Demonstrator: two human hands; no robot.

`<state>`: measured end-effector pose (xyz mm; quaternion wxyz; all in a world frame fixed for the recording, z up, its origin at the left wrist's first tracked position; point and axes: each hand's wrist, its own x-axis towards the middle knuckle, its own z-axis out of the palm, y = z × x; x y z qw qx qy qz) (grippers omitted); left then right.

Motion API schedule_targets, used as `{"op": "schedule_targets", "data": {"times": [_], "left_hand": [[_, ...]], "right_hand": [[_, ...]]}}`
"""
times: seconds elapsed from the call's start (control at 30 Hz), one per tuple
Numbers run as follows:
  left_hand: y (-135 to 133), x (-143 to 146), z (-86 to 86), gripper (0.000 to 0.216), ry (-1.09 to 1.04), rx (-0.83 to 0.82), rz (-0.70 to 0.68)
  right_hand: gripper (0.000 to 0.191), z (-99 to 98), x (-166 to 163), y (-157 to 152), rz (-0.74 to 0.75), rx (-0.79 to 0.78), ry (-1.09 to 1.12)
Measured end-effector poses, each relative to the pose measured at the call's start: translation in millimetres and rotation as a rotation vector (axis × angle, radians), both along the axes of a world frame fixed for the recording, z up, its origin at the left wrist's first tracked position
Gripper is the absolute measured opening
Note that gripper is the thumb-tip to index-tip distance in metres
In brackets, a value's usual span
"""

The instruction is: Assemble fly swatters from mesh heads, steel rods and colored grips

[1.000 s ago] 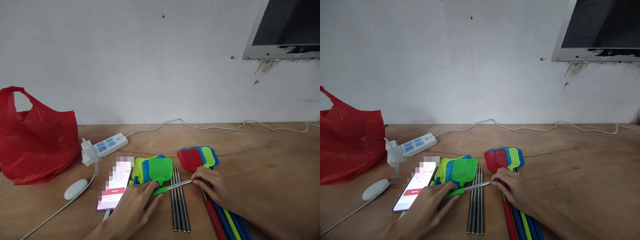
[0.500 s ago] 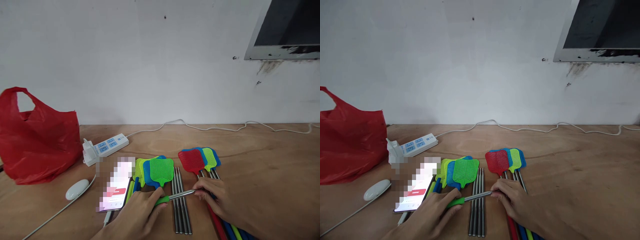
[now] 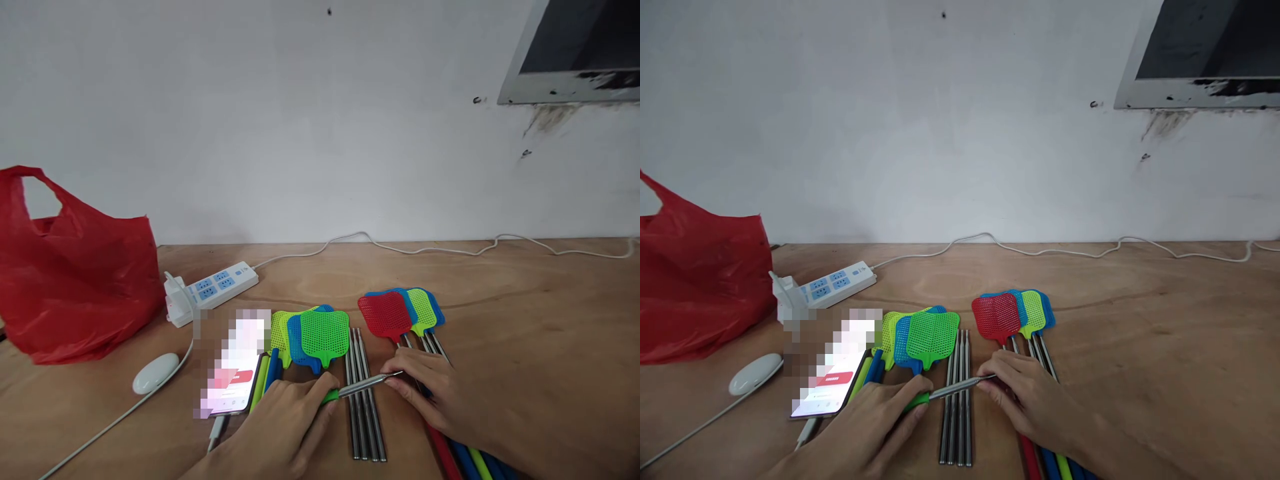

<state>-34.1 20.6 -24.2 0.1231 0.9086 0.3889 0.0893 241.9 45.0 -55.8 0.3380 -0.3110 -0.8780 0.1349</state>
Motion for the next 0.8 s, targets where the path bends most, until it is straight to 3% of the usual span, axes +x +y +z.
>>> {"op": "schedule_targets", "data": {"times": [0.27, 0.53, 0.8], "left_hand": [[-1, 5, 1.2, 0.013, 0.029, 0.003, -0.034], [-1, 7, 14.1, 0.015, 0.155, -0.031, -0.052], [-4, 12, 3.4, 0.017, 0.298, 0.094, -0.060]], "right_hand": [[0.032, 6.9, -4, 0, 0.044, 0.088, -0.216], [0.032, 19.9, -9, -4, 0.067, 0.043, -0.350], [0.029, 17.6, -18, -10, 0.024, 0.115, -0.414]]}}
